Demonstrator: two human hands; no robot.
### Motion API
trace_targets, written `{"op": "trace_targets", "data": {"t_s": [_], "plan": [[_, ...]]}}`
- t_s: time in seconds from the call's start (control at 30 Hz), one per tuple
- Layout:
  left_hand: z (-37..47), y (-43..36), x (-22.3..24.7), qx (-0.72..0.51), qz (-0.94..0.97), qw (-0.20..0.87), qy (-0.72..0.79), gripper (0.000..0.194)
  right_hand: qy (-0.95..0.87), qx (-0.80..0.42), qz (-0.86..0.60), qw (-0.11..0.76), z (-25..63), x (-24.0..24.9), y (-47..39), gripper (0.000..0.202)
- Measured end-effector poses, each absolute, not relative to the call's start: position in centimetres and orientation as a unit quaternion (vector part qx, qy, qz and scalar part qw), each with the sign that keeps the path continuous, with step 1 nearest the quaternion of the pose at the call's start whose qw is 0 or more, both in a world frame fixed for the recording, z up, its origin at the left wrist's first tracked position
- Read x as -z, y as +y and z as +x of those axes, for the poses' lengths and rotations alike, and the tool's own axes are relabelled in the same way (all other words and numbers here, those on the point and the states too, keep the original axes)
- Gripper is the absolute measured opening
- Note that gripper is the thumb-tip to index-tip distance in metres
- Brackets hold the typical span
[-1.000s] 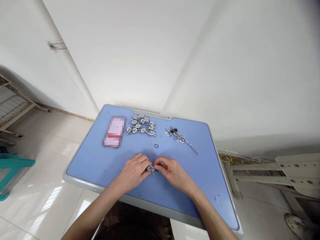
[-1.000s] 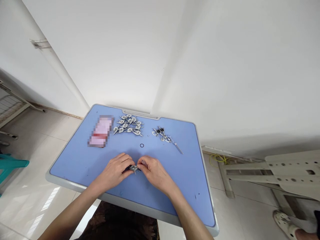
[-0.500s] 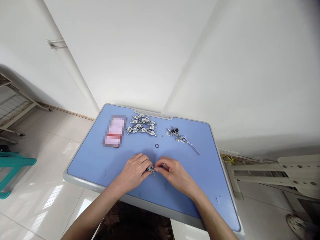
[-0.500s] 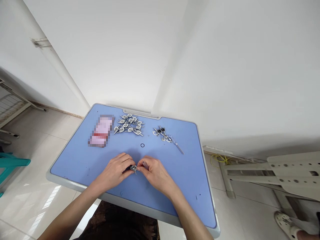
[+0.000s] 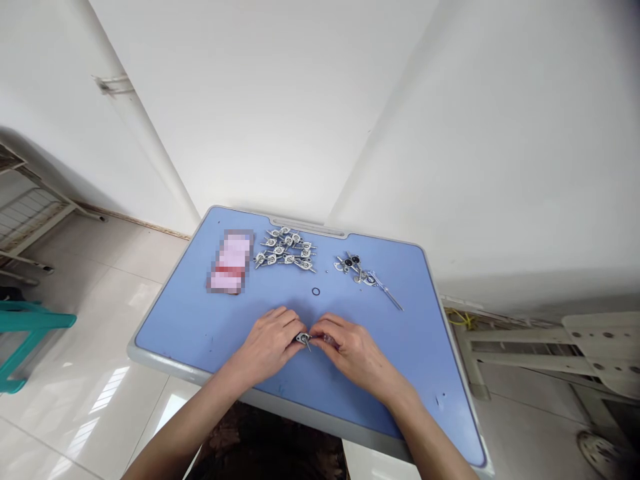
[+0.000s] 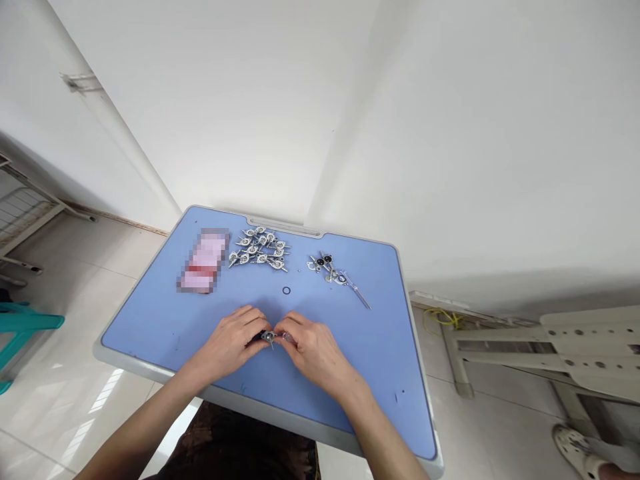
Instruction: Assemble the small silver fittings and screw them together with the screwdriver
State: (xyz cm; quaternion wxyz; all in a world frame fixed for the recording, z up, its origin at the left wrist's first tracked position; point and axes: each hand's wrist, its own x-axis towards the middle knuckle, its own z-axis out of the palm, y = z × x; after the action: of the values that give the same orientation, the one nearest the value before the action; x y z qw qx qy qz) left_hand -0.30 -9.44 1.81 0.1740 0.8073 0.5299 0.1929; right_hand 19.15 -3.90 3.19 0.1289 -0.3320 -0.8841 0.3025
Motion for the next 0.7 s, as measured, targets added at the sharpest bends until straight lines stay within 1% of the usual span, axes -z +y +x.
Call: {"op": "trace_targets", "data": {"t_s": [0.1,0.5,0.7], "plan": [[-0.3,-9.4,-1.8,-0.194,0.807,0.173,0.53,0.007,-0.891,-0.287,-0.329,0.127,19.1,-3.1,-3.9,0.008],[-0.2,-9.5,-1.7,-0.206,0.805,0.176,0.527,0.006,-0.903,-0.278,-0.293,0.147,19.6,-2.2,-3.7,0.019],[-0.2,-9.5,-1.9,-0.199,0.805,0.178,0.53,0.005,-0.913,-0.252,-0.278,0.159,19.6,-2.1,-3.7,0.017]]}}
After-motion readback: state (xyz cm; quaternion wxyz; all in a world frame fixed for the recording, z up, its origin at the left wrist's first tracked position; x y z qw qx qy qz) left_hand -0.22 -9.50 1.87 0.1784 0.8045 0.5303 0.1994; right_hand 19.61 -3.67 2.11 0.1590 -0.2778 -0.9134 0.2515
